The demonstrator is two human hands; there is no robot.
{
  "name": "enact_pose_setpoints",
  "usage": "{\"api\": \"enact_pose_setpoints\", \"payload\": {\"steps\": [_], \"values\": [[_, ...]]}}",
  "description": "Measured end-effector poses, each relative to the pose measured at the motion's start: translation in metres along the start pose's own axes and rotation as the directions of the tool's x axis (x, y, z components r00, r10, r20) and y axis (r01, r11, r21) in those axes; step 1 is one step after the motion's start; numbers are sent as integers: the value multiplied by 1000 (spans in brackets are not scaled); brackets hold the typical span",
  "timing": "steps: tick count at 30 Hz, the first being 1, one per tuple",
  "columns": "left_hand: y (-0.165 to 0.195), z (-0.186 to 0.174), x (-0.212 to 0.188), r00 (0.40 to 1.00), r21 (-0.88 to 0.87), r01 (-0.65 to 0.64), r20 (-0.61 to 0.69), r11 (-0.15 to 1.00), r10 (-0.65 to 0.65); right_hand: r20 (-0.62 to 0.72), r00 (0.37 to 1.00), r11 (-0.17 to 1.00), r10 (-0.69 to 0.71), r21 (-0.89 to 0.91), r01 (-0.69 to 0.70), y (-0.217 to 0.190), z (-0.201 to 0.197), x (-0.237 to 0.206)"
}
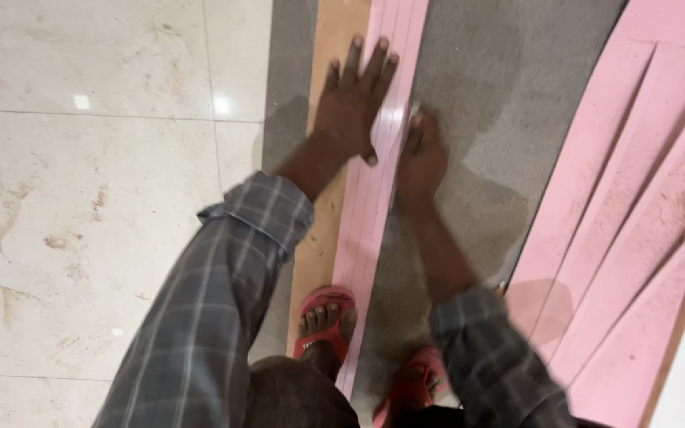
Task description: The person aligns a pink foam strip on a grey board and uses a utility knife to cut the strip into smaller pieces. The person repeatedly repositions the strip and cuts it along the length.
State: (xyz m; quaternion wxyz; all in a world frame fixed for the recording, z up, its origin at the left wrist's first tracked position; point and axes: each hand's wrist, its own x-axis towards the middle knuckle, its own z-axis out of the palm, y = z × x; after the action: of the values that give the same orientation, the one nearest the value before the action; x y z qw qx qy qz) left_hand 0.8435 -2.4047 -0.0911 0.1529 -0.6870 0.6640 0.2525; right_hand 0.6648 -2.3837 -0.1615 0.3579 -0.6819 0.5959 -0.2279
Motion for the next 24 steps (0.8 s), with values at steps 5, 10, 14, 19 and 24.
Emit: {"api": "enact_pose_setpoints", "payload": {"steps": [5, 10, 14, 19, 24], "values": [[-9, -12, 26, 997, 34, -3, -71, 999, 6, 31, 997, 988, 68, -141, -63, 9, -31, -162], [-14, -15, 30, 997, -25, -6, -77, 1000, 4, -1, 999, 985, 47, -165, -46, 13, -18, -134], [-13, -19, 30, 999, -20, -7, -46, 1000, 6, -72, 997, 998, 25, -54, -29, 5, 15, 9], [-12, -23, 31, 1000, -3, 2, -6, 1000, -2, -62, 998, 1000, -8, -29, 6, -31, 29, 155], [-18, -36, 44, 999, 13, -3, -33, 1000, 4, -4, 999, 997, 48, -53, -49, -59, 0, 86]]}}
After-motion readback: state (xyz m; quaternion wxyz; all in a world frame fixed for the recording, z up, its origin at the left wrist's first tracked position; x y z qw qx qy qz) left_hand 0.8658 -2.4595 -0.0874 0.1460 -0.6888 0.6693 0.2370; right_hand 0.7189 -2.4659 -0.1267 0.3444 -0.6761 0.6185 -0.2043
